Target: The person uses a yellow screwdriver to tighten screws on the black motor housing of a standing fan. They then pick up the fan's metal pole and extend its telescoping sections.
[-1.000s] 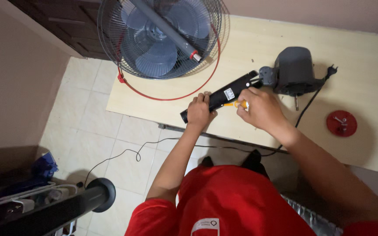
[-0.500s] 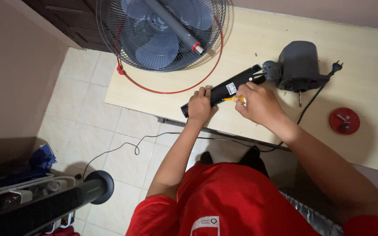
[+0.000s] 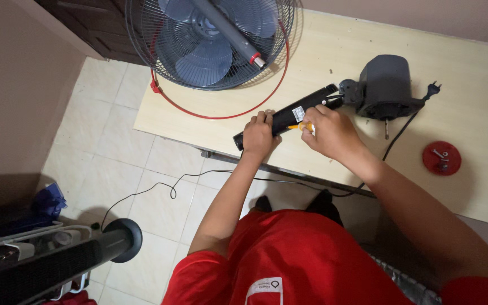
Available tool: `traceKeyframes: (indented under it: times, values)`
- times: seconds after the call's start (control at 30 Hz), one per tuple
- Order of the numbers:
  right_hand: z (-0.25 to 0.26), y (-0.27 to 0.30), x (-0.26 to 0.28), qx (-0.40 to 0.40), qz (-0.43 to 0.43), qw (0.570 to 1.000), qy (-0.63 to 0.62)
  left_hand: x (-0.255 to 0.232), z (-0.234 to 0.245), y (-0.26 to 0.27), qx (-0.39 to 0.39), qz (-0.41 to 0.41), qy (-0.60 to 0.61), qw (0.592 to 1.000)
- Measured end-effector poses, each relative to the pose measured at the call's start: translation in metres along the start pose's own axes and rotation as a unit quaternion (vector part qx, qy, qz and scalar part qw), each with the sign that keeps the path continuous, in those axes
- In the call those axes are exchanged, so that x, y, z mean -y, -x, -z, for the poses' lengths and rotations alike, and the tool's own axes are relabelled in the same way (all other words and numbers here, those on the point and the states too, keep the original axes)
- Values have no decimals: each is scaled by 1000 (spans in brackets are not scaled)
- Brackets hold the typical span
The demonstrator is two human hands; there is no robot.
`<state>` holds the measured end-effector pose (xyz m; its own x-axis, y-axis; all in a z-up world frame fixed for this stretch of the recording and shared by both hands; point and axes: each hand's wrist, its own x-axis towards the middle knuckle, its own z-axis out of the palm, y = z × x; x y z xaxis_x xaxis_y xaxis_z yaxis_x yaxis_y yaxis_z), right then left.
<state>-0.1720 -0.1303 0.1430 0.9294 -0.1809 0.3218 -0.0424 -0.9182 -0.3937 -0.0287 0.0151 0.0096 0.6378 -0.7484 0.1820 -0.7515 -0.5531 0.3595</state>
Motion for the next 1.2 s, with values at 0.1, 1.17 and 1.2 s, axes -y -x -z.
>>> traceKeyframes:
  times: [0.1,1.17,1.2]
  values:
    - [0,-1,0,9,-6,1000,-6,-1,-1,1,-7,-1,1,1000]
    - [14,-9,21,53,-64,994,77,2,-2,-2,2,-2,-10,1000]
    - [13,-9,21,68,-71,988,117,2,-3,-1,-6,-6,-9,1000]
